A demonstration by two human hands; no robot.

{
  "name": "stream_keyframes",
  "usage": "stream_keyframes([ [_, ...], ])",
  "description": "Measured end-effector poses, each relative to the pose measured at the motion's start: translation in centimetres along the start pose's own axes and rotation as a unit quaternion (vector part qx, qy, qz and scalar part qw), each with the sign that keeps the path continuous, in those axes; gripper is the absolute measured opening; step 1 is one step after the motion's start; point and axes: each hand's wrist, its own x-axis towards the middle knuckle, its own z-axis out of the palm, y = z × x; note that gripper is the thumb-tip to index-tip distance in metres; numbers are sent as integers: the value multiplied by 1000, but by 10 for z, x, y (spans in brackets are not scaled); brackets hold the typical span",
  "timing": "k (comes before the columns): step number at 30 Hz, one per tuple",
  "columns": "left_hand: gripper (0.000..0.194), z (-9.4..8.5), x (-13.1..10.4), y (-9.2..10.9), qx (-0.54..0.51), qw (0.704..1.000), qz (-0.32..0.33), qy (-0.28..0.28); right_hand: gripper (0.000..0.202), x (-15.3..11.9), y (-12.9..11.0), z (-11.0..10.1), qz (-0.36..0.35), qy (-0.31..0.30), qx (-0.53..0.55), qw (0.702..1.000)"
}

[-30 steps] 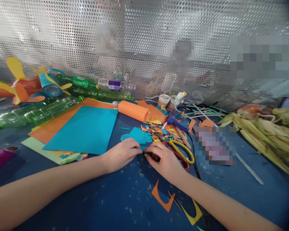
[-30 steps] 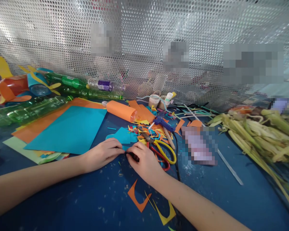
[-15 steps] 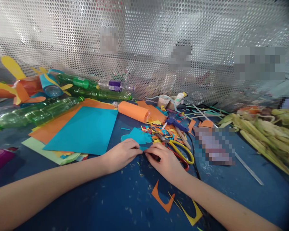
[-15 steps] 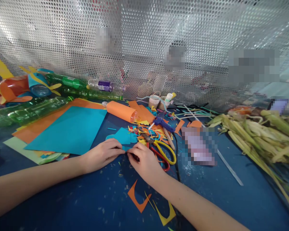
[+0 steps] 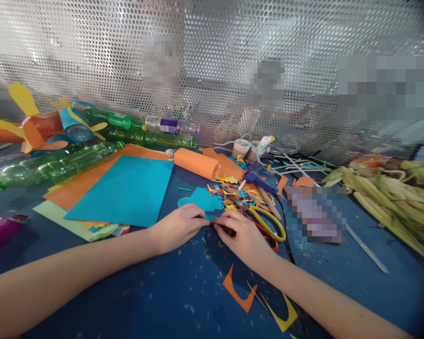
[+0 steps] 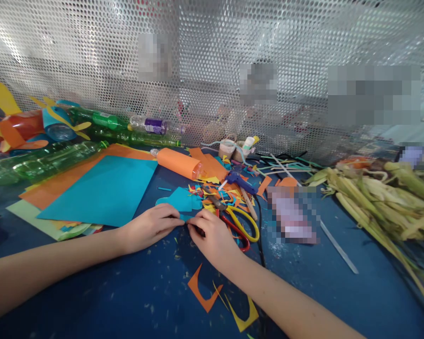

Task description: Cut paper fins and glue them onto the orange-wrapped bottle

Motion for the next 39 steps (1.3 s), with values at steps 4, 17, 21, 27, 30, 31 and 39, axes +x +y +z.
stream_keyframes([
  [4,23,0,0,1,0,1000,0,0,22,0,0,0,-7,1,-2,1000],
  [17,22,1,-1,-1,3,1000,0,-4,22,-2,0,1,-17,12,15,1000],
  [21,23,1,-1,-1,0,1000,-1,0,22,-1,-1,1,-22,12,11,1000],
  [27,23,1,0,0,-10,1000,-4,6,23,-1,0,0,-21,9,7,1000],
  [30,23,1,0,0,-10,1000,-2,8,23,-1,0,0,-20,8,10,1000],
  [31,23,1,0,0,-9,1000,-2,7,23,-1,0,0,-20,7,11,1000],
  [39,23,1,0,1,-6,1000,-5,4,23,-1,0,1,-18,4,6,1000],
])
